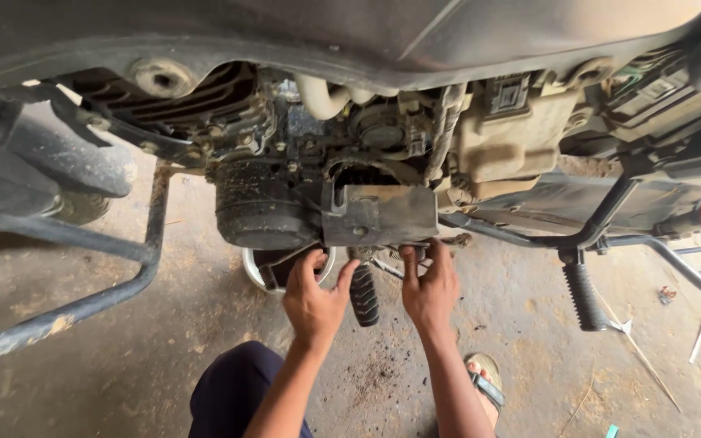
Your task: Installing and securing a protective cover on a motorcycle engine.
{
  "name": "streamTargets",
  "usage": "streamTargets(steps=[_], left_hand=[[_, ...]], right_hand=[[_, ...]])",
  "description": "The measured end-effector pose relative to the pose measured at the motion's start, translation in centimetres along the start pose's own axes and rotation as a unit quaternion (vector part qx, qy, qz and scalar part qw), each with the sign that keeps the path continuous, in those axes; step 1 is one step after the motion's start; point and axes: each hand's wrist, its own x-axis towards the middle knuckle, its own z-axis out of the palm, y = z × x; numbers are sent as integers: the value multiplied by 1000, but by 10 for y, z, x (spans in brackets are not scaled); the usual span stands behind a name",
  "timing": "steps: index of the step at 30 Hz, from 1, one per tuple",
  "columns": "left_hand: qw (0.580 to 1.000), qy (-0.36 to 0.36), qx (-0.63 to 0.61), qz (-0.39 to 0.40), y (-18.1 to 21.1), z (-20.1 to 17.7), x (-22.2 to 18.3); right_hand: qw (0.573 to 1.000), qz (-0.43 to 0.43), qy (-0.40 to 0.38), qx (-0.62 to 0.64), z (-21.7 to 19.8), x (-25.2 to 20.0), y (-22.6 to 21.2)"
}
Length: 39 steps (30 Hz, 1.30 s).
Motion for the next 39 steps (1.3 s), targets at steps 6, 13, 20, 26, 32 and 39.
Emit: streamTargets(steps=[6, 13, 20, 26, 32, 39], left_hand=[[995, 99, 9, -2, 11, 31, 8], [988, 71, 2, 134, -25, 52, 10], [986, 42, 55, 154, -19, 39, 21], [993, 24, 42, 103, -18, 43, 20], [993, 46, 43, 98, -20, 47, 19], [996, 41, 40, 76, -25, 44, 5]], right_hand=[[991, 41, -127, 12, -2, 8, 1], [961, 155, -227, 14, 10, 3, 17], [976, 102, -180, 66, 5, -1, 14], [974, 102, -203, 22, 4, 10, 23], [951, 44, -300, -62, -7, 30, 37], [970, -101, -219, -11, -4, 33, 44]])
